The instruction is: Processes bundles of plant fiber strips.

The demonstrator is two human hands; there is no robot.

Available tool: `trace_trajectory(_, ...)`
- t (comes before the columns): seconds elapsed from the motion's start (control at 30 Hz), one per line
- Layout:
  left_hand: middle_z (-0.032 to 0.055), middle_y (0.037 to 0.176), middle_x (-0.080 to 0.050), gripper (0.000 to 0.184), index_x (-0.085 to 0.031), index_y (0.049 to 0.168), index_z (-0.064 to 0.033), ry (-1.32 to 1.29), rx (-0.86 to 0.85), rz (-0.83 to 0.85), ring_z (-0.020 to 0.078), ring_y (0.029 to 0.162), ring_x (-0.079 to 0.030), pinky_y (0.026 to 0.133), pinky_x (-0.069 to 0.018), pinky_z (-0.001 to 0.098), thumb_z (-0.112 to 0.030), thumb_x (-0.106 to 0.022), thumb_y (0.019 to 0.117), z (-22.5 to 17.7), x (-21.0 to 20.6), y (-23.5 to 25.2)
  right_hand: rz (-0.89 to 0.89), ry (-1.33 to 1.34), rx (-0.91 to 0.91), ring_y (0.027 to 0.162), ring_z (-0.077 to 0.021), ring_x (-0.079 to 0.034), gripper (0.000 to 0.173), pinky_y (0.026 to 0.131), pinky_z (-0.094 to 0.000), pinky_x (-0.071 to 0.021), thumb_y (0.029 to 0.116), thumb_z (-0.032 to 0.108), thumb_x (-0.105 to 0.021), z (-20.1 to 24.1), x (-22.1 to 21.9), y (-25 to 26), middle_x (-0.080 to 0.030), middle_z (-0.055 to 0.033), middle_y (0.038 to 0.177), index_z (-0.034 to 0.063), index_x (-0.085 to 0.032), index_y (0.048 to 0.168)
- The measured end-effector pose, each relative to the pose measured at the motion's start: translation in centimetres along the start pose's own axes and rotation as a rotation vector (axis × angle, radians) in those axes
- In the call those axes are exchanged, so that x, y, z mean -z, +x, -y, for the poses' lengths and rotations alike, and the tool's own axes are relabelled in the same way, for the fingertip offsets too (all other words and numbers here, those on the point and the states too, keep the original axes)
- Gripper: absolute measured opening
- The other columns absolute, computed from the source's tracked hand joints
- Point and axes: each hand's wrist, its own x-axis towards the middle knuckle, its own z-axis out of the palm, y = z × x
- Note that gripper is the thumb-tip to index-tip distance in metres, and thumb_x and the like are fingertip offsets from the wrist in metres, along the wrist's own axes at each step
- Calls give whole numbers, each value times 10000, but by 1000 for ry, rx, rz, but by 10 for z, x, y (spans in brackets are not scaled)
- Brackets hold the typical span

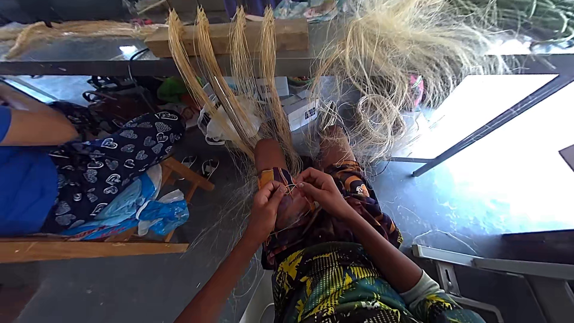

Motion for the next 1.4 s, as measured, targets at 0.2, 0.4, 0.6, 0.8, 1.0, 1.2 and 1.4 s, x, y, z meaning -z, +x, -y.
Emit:
trace_trajectory(0.2, -65, 828, -614, 201, -613, 921, -106, -116, 34, 22, 37, 782, -600, 760, -517, 216, -102, -446, 1033, 0, -3, 0, -114, 87, 33, 588, 14, -511, 82, 548, -160, -412, 970, 47, -556, -7, -4, -1, -608, 57, 728, 76, -606, 911)
trace_trajectory(0.4, -49, 833, -638, 248, -622, 905, -107, -241, 78, 49, 48, 776, -614, 750, -526, 218, -91, -406, 1026, 0, -9, -1, -179, 181, 77, 539, 25, -461, 150, 516, -154, -375, 944, 23, -549, -8, -4, -3, -567, 75, 656, 106, -624, 842)
trace_trajectory(0.6, -25, 846, -651, 265, -626, 905, -95, -317, 124, 31, 63, 784, -625, 747, -532, 225, -88, -389, 1022, -3, -13, -1, -186, 212, 69, 539, 28, -447, 145, 513, -149, -367, 970, 44, -519, -10, -7, -3, -544, 81, 666, 121, -596, 875)
trace_trajectory(0.8, 0, 858, -645, 290, -645, 888, -96, -512, 191, 30, 94, 820, -628, 744, -533, 249, -124, -383, 1009, -3, -17, 3, -153, 128, 75, 518, 30, -377, 129, 511, -154, -326, 984, 53, -475, -12, -10, -3, -436, 105, 627, 122, -544, 900)
trace_trajectory(1.0, -15, 828, -639, 194, -634, 858, -117, -482, 208, 133, 72, 790, -620, 741, -522, 234, -136, -474, 965, -1, -17, 5, -171, 56, 152, 543, 35, -387, 126, 525, -152, -339, 989, 61, -454, -11, -10, -4, -429, 108, 651, 116, -542, 918)
trace_trajectory(1.2, -55, 782, -609, 192, -618, 778, -155, -426, 172, 189, 48, 755, -593, 732, -500, 224, -115, -476, 902, -4, -14, 5, -185, 116, 200, 564, 50, -409, 167, 540, -143, -353, 972, 55, -471, -12, -10, -6, -478, 121, 671, 144, -592, 900)
trace_trajectory(1.4, -45, 806, -622, 201, -625, 781, -148, -434, 148, 175, 54, 770, -597, 740, -501, 222, -91, -473, 898, -4, -13, 4, -141, 47, 163, 551, 51, -389, 124, 535, -135, -337, 986, 60, -477, -7, -5, -6, -453, 115, 658, 128, -550, 913)
